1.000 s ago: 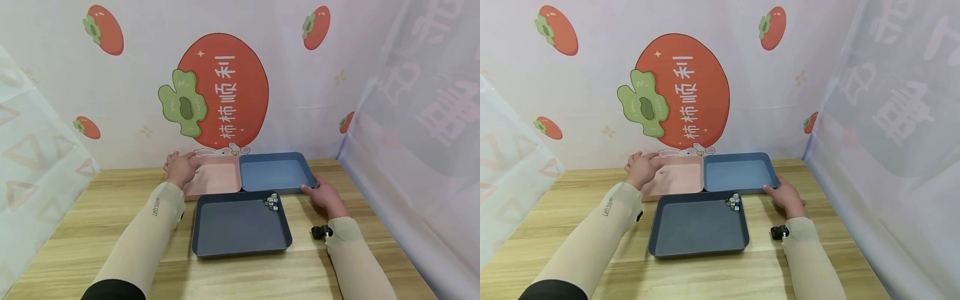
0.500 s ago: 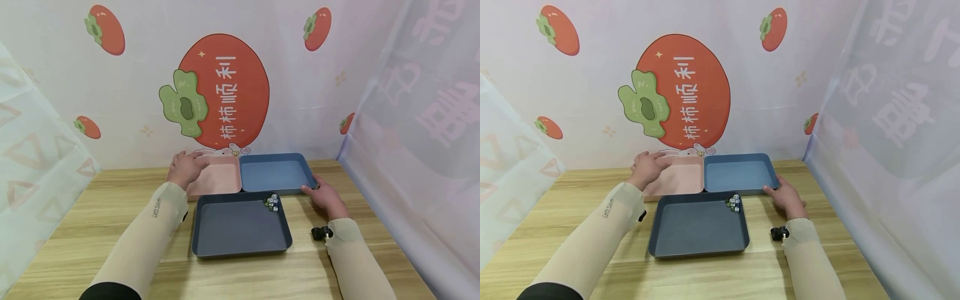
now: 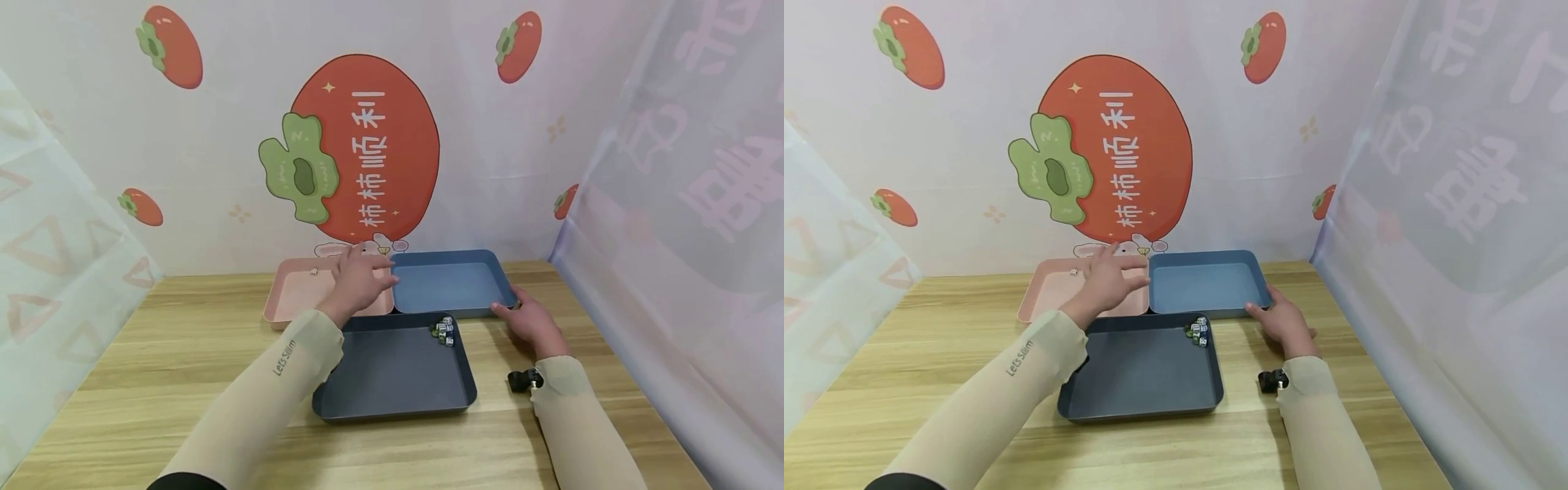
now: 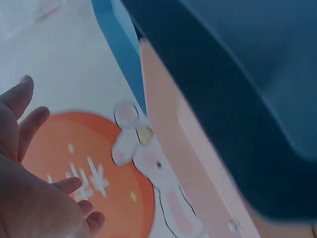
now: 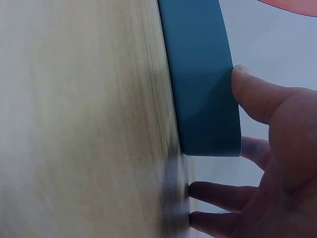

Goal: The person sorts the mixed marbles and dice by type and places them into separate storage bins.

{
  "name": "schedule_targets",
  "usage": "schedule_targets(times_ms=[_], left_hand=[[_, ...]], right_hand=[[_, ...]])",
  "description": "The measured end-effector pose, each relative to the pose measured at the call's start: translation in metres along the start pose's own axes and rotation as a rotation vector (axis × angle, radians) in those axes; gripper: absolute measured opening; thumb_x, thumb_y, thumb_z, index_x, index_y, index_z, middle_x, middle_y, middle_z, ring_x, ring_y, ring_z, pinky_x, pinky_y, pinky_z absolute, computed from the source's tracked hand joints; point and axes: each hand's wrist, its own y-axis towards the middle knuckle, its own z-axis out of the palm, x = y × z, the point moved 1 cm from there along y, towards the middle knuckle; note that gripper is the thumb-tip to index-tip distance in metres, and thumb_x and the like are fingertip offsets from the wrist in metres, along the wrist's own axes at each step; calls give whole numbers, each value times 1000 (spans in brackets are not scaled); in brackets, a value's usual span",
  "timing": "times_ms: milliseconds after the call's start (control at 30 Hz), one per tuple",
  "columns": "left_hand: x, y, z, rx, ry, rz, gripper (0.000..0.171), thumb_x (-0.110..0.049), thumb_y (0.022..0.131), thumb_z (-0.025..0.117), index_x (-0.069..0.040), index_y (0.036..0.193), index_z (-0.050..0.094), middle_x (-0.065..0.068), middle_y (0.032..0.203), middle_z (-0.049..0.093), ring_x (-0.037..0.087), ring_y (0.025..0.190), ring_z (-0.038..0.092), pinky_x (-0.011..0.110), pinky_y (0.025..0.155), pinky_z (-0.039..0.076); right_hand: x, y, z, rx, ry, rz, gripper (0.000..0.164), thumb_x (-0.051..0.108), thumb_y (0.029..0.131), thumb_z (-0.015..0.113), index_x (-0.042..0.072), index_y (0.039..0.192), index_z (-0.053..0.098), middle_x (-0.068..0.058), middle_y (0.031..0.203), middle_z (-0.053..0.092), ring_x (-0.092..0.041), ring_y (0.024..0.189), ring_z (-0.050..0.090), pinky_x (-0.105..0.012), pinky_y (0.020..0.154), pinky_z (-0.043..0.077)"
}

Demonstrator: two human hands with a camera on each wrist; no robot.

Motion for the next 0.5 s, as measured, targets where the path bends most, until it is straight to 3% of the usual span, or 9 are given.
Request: schedule_targets(times_ms=[233,500], left_hand=[[-26,-14,26,70,73,87,24,-40,84,68,-33,106,72,12,150,20,34,136,6,56,102,12],[-34,-22,51,145,131,177,16,-38,86,66,-33,98,74,12,151,21,36,137,4,56,102,12]], right_hand=[[0,0,0,3,11,-4,95,66,84,47,12,151,5,-29,146,22,-48,129,23,-63,97,23],[-2,2,0,6,12,0,94,65,85,48,13,151,5,-28,146,21,-48,129,23,-63,97,23]])
